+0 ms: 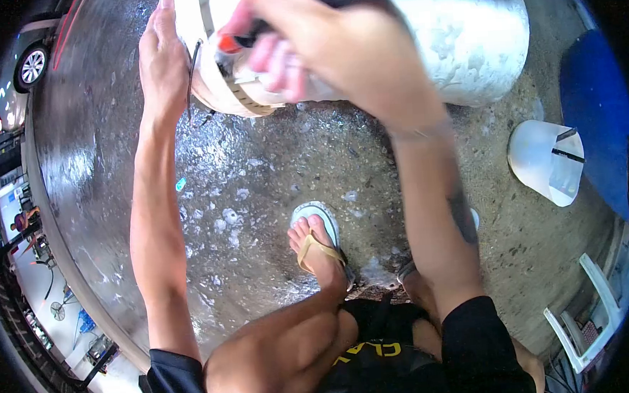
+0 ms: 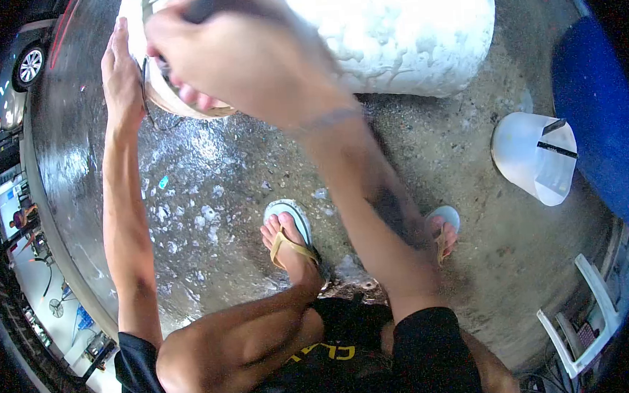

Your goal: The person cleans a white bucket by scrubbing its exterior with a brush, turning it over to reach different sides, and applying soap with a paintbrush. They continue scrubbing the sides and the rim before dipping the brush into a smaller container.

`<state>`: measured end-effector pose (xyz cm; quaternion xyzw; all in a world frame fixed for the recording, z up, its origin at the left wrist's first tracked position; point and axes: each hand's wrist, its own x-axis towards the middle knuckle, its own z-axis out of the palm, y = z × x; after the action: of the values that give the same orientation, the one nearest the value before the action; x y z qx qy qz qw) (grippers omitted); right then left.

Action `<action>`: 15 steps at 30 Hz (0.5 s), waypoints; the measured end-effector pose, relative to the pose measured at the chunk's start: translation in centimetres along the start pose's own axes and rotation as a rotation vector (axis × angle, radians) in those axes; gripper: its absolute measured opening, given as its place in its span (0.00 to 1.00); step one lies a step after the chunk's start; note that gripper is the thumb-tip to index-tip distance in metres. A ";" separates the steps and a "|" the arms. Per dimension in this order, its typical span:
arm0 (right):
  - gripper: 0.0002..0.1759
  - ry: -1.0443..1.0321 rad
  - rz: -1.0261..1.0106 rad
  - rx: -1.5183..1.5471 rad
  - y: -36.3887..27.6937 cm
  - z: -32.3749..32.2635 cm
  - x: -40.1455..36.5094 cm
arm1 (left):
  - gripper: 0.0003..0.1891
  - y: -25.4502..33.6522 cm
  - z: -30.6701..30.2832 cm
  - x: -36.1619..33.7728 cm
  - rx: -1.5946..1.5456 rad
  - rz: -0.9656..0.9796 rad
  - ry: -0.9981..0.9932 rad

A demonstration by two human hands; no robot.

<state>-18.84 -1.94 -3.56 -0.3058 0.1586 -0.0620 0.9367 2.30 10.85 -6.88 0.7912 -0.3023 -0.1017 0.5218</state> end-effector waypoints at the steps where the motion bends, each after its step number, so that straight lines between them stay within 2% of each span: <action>1: 0.17 0.169 -0.409 -0.623 -0.7 2.7 -0.4 | 0.29 -0.1 0.2 0.1 -0.017 0.027 0.043; 2: 0.19 0.011 -0.248 -0.490 -1.8 2.0 0.4 | 0.29 -0.4 0.1 0.3 -0.017 0.030 0.047; 3: 0.19 -0.287 0.089 -0.295 -4.7 0.5 1.5 | 0.29 -0.7 -0.1 0.4 0.019 0.094 0.043; 4: 0.19 -0.288 0.094 -0.290 -5.9 1.0 1.1 | 0.28 -0.9 -0.3 0.3 0.056 0.156 0.032; 6: 0.19 -0.325 -0.048 -1.107 -7.9 2.0 0.3 | 0.28 -0.3 -0.5 -0.1 0.038 0.101 -0.016; 7: 0.18 -0.332 -0.099 -1.164 -8.3 2.6 0.1 | 0.28 0.1 -0.5 -0.4 0.018 0.042 -0.062; 9: 0.18 -0.242 -0.181 -0.999 -6.7 3.7 1.3 | 0.28 1.1 0.0 -0.8 0.069 0.041 -0.056; 11: 0.16 -0.103 -0.138 -1.209 -5.7 5.4 1.9 | 0.28 1.8 0.4 -1.1 0.125 0.043 -0.047; 12: 0.16 -0.107 -0.139 -1.209 -6.3 5.4 1.6 | 0.29 1.7 0.4 -1.5 0.176 0.093 -0.016; 14: 0.15 -0.301 0.061 -1.240 -8.1 4.5 0.2 | 0.31 0.4 0.1 -1.6 0.242 0.172 0.022; 15: 0.16 -0.274 -0.203 -1.252 -7.1 3.5 -0.5 | 0.31 0.2 -0.1 -1.6 0.241 0.168 0.024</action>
<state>-18.28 -5.60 3.46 -0.8126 0.0141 -0.0063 0.5826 0.97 11.78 -6.91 0.8211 -0.3715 -0.0112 0.4332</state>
